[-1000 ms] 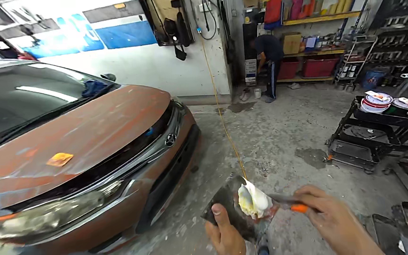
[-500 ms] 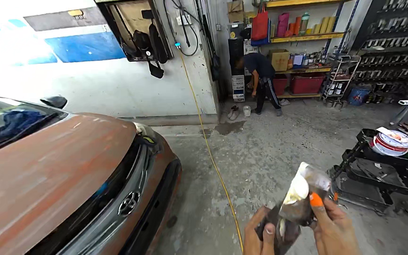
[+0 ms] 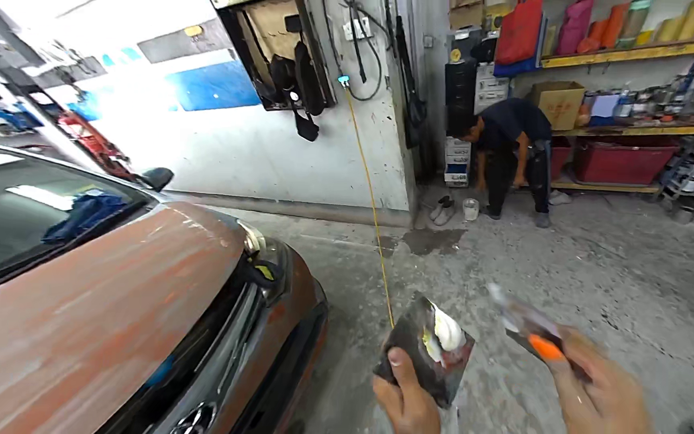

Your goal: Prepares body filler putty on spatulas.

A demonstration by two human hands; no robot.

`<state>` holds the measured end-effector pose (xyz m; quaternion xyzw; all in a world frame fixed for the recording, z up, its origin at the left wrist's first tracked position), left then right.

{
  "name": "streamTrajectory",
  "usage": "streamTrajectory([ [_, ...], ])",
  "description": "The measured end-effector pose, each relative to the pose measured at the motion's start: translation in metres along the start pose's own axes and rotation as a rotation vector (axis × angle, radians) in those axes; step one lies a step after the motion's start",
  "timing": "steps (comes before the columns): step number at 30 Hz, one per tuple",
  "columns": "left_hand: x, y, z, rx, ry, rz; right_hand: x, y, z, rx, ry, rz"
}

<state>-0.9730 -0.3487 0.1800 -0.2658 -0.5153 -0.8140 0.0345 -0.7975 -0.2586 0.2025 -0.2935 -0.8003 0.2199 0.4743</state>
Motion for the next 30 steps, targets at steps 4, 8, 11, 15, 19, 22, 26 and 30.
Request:
streamTrajectory([
  [4, 0.053, -0.045, 0.050, 0.070, 0.127, 0.099, 0.057, 0.009, 0.086, 0.260, -0.183, -0.022],
  [8, 0.120, -0.105, 0.080, 0.136, 0.197, 0.076, 0.148, 0.074, 0.143, 0.360, -0.204, -0.051],
  [11, 0.172, -0.166, 0.104, 0.126, 0.271, 0.104, 0.195, 0.109, 0.206, 0.364, -0.322, -0.114],
  [15, 0.253, -0.256, 0.132, 0.149, 0.305, 0.055, 0.291, 0.167, 0.290, 0.371, -0.337, -0.130],
  [19, 0.358, -0.326, 0.170, 0.190, 0.311, 0.020, 0.399, 0.209, 0.367, 0.376, -0.399, -0.187],
  [22, 0.423, -0.367, 0.207, 0.234, 0.264, 0.075, 0.463, 0.233, 0.414, 0.379, -0.379, -0.189],
  [26, 0.507, -0.401, 0.231, 0.208, 0.384, -0.103, 0.559, 0.269, 0.456, 0.384, -0.400, -0.343],
  [30, 0.581, -0.447, 0.241, 0.045, 0.494, -0.236, 0.648, 0.308, 0.537, 0.955, -0.412, -0.212],
])
Point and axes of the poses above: each hand's wrist, its own x-axis towards the middle knuckle, its own z-axis out of the palm, y = z × x, the point moved 3 cm from there along x, towards the middle knuckle, and after that the axes turned 3 degrees about -z, right-handed, at the moved point
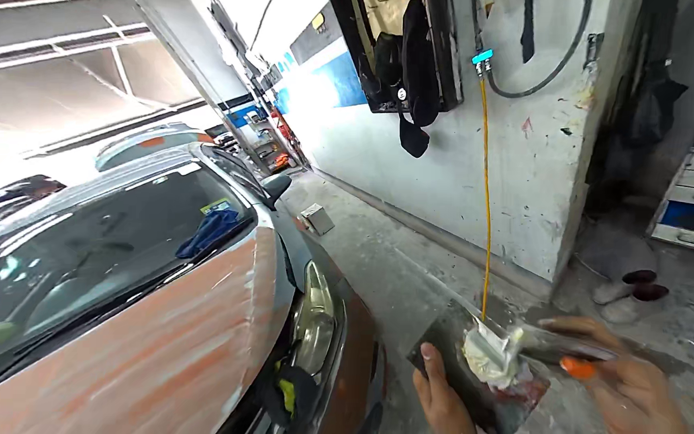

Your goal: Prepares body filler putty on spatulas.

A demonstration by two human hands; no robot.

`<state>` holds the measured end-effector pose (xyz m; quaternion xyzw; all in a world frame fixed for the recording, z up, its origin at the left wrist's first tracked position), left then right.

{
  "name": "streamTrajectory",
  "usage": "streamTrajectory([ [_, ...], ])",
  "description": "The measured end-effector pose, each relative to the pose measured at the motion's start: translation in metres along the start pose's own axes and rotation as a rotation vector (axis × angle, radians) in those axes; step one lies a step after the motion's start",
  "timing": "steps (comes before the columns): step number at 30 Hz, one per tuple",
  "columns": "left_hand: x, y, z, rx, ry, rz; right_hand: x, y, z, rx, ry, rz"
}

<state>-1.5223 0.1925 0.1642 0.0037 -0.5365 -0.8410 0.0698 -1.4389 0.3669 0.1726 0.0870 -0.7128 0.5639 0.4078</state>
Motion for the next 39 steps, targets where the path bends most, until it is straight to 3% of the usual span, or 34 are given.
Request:
streamTrajectory([
  [3, 0.040, -0.021, 0.029, 0.040, 0.131, 0.150, 0.048, 0.067, 0.001, 0.110, -0.198, 0.075],
  [6, 0.074, -0.045, 0.057, 0.082, 0.282, 0.259, 0.106, 0.124, -0.017, -0.143, -0.652, 0.076],
  [8, 0.095, -0.067, 0.081, 0.052, 0.381, 0.305, 0.153, 0.159, -0.038, -0.277, -0.799, 0.112],
  [10, 0.115, -0.089, 0.110, -0.011, 0.504, 0.348, 0.199, 0.199, -0.061, -0.226, -0.630, 0.148],
  [12, 0.130, -0.104, 0.146, -0.082, 0.611, 0.394, 0.235, 0.237, -0.069, 0.067, -0.478, 0.266],
  [14, 0.142, -0.112, 0.185, -0.116, 0.656, 0.442, 0.250, 0.263, -0.065, 0.292, -0.517, 0.478],
  [16, 0.144, -0.120, 0.218, -0.088, 0.668, 0.479, 0.245, 0.280, -0.062, 0.336, -0.577, 0.670],
  [23, 0.144, -0.162, 0.266, 0.450, 0.366, 0.495, 0.273, 0.306, -0.074, 0.425, -0.470, 0.774],
  [26, 0.134, -0.171, 0.277, 0.545, 0.264, 0.477, 0.298, 0.305, -0.081, 0.575, -0.341, 0.640],
  [29, 0.120, -0.169, 0.284, 0.385, 0.392, 0.472, 0.320, 0.304, -0.090, 0.711, -0.221, 0.283],
  [31, 0.115, -0.158, 0.285, 0.276, 0.566, 0.496, 0.323, 0.307, -0.095, 0.718, -0.361, 0.102],
  [33, 0.114, -0.144, 0.286, 0.277, 0.718, 0.551, 0.318, 0.306, -0.094, 0.663, -0.679, 0.009],
  [36, 0.111, -0.125, 0.289, 0.307, 0.846, 0.645, 0.330, 0.303, -0.097, 0.374, -1.146, -0.132],
  [38, 0.107, -0.121, 0.291, 0.278, 0.884, 0.718, 0.341, 0.300, -0.105, 0.109, -1.231, -0.168],
  [39, 0.105, -0.121, 0.290, 0.271, 0.892, 0.767, 0.343, 0.296, -0.109, 0.030, -1.120, -0.176],
])
Point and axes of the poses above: each hand's wrist, its own x-axis towards the middle knuckle, its own z-axis out of the palm, y = z × x, the point moved 3 cm from there along x, towards the middle knuckle, and after that the axes turned 3 degrees about -z, right-handed, at the moved point
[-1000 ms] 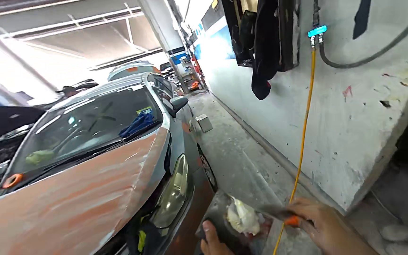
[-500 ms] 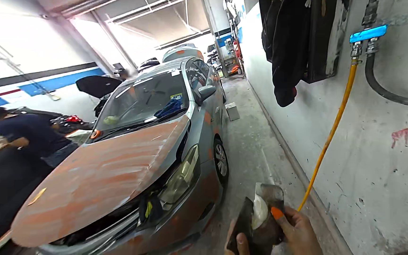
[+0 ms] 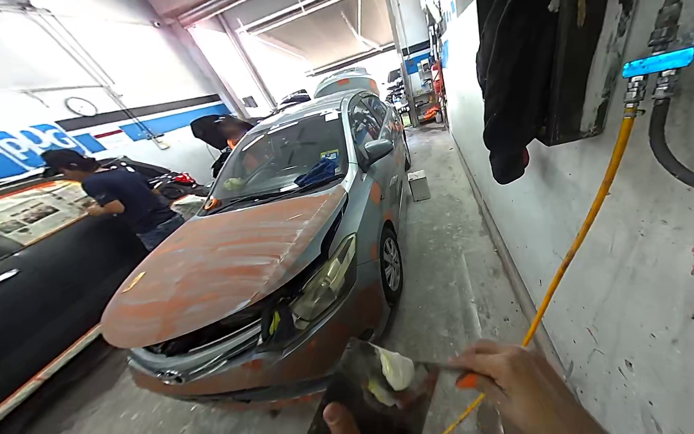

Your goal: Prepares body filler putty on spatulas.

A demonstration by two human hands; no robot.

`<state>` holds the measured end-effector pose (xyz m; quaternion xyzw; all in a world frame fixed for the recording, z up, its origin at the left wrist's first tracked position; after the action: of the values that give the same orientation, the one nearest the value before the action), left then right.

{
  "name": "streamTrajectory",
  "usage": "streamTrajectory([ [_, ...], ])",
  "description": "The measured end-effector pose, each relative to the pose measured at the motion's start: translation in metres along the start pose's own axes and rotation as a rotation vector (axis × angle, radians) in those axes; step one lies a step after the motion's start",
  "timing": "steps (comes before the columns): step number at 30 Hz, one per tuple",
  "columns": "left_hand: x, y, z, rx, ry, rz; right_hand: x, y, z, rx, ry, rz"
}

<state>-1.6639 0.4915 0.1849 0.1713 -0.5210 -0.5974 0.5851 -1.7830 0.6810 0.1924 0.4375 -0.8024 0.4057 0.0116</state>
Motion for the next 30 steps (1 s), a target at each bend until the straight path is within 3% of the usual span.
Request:
streamTrajectory([
  [3, -0.004, -0.002, -0.003, 0.049, 0.035, 0.111, -0.002, -0.033, 0.011, 0.120, 0.455, 0.013],
  [4, -0.006, -0.002, -0.002, 0.077, 0.033, 0.122, -0.003, -0.048, 0.028, 0.186, 0.480, -0.023],
  [6, -0.009, -0.002, -0.006, 0.154, 0.018, 0.137, -0.004, -0.067, 0.063, 0.226, 0.343, -0.120],
  [10, 0.008, 0.001, -0.038, 0.220, 0.108, 0.155, 0.022, -0.062, 0.073, 0.282, 0.249, -0.177],
  [15, 0.031, 0.013, -0.078, 0.179, 0.273, 0.181, 0.048, -0.095, 0.119, 0.282, 0.065, -0.343],
  [18, 0.045, 0.020, -0.107, 0.180, 0.316, 0.206, 0.065, -0.119, 0.146, 0.289, 0.096, -0.361],
  [22, 0.083, 0.033, -0.164, 0.276, 0.446, 0.156, 0.090, -0.152, 0.185, 0.220, 0.099, -0.584],
  [24, 0.104, 0.039, -0.201, 0.225, 0.448, 0.068, 0.117, -0.165, 0.200, 0.412, 0.119, -0.608],
  [27, 0.134, 0.054, -0.251, 0.119, 0.487, 0.040, 0.142, -0.205, 0.249, 0.821, -0.089, -0.499],
  [30, 0.161, 0.069, -0.301, 0.139, 0.539, 0.108, 0.158, -0.241, 0.295, 0.628, -0.342, -0.565],
])
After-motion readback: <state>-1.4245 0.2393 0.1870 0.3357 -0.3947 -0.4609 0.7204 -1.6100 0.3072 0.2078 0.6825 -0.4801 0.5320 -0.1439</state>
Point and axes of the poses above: each hand's wrist, its own x-axis towards the middle knuckle, its own z-axis out of the palm, y = z × x, the point moved 3 cm from there along x, towards the middle knuckle, and after that the axes turned 3 degrees about -z, right-handed, at the moved point
